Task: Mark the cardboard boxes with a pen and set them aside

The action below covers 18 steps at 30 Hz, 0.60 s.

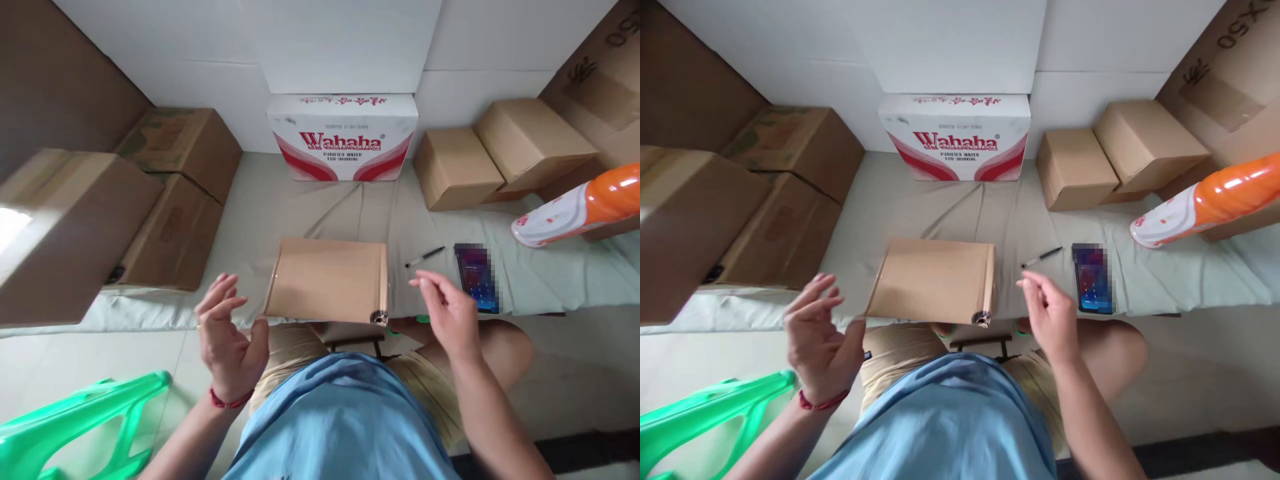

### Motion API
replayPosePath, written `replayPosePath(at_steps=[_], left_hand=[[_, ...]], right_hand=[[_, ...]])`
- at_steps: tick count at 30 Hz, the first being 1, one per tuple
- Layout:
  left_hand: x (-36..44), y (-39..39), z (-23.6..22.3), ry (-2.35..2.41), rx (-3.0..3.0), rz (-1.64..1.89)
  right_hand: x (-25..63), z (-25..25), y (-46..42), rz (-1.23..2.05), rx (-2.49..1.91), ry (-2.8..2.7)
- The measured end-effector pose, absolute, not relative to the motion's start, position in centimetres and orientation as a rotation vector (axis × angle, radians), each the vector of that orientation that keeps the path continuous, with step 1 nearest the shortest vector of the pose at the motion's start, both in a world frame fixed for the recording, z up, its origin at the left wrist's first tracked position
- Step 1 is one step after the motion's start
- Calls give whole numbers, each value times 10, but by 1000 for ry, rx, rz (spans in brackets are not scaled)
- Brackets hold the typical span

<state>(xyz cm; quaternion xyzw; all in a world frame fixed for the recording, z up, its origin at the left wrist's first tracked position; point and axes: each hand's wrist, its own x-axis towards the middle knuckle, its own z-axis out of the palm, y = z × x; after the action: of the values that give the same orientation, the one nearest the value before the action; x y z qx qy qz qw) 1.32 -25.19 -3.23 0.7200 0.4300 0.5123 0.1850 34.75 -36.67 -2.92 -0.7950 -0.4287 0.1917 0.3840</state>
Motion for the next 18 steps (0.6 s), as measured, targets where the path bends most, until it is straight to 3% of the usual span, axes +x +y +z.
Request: replayPosePath(at_steps=[2, 6, 14, 18], left_hand=[[24, -248, -16, 1086, 2272, 1487], [59, -244, 10, 570, 2673, 1010], [109, -218, 2, 401, 2798, 291], [112, -220, 3, 502, 2787, 235]], right_hand=[[381, -33, -342, 293, -2440, -1345], [428, -40, -298, 346, -2772, -1742], [438, -27, -281, 299, -2743, -1977], [435, -14, -314, 223, -2186, -1242]])
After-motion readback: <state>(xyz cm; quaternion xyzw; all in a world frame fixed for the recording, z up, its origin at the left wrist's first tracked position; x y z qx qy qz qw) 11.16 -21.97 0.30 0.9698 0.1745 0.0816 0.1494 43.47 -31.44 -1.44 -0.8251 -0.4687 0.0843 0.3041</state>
